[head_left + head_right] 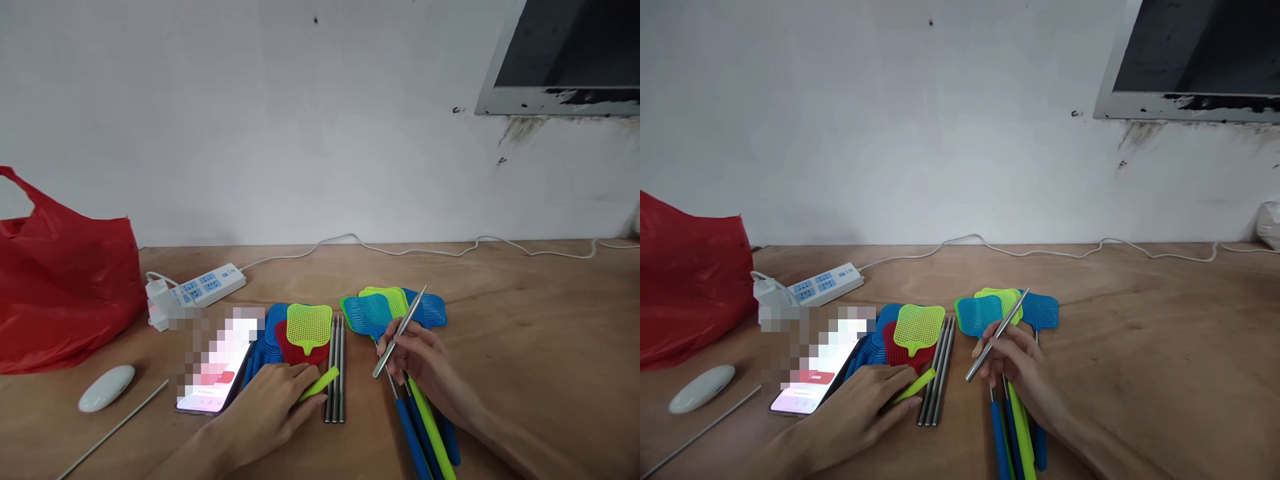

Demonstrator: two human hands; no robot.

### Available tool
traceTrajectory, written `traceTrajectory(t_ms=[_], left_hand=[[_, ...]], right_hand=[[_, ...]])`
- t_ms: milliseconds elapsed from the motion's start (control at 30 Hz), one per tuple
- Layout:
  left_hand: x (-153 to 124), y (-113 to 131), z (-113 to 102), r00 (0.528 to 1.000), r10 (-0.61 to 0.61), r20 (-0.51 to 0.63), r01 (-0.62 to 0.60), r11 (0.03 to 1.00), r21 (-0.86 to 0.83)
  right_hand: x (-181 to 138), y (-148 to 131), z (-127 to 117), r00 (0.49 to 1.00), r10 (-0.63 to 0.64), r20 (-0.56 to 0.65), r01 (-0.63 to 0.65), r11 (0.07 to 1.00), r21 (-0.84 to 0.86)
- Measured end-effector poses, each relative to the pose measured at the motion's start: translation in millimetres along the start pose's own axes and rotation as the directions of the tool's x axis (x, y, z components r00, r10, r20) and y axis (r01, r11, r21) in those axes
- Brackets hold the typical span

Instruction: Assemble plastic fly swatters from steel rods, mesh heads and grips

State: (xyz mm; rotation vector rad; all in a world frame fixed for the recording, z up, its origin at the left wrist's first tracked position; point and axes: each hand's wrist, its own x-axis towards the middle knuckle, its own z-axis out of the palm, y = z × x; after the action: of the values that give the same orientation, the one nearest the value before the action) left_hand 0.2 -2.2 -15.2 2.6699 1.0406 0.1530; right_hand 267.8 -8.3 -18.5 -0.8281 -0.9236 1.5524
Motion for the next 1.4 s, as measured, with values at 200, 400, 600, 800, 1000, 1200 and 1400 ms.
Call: traceTrajectory(t_ms=[200,400,600,800,1000,1200,1400], left_hand=[[2.0,1.4,-2.0,1.0,0.007,0.007,-0.007,1.0,0.015],[0.1,1.1,-2.5,1.0,0.013,0.002,-0.013,1.0,0.008],[-1.0,1.1,-2.3,0.999,0.041,-0.025,-0.041,0.999,-0.001],[0.1,1.8,-3.1,0.996,0.085,-0.019,-0.085,0.996,0.012],[-0.7,2.1,-1.2,0.993,0.119,-0.023,-0.118,0.992,0.036],[-1.0,1.0,0.7,0.992,0.12,-0.029,-0.118,0.992,0.046],[-0.1,3.0,-0.8,0.995,0.097,-0.024,-0.097,0.995,0.006]], right_hand=[[2.7,0.7,1.6,0.996,-0.08,-0.028,0.08,0.997,0.011],[0.3,5.4,2.6,0.989,-0.145,-0.027,0.143,0.988,-0.065],[-1.8,7.9,0.9,0.993,-0.112,0.037,0.116,0.982,-0.146],[0.0,5.5,-1.1,0.997,-0.079,0.007,0.079,0.978,-0.193],[0.8,3.4,-3.1,0.98,-0.177,-0.09,0.146,0.948,-0.282],[-3.0,2.1,-2.1,0.996,-0.086,-0.03,0.078,0.976,-0.202],[-3.9,2.3,-0.9,0.991,-0.028,0.134,0.043,0.993,-0.106]])
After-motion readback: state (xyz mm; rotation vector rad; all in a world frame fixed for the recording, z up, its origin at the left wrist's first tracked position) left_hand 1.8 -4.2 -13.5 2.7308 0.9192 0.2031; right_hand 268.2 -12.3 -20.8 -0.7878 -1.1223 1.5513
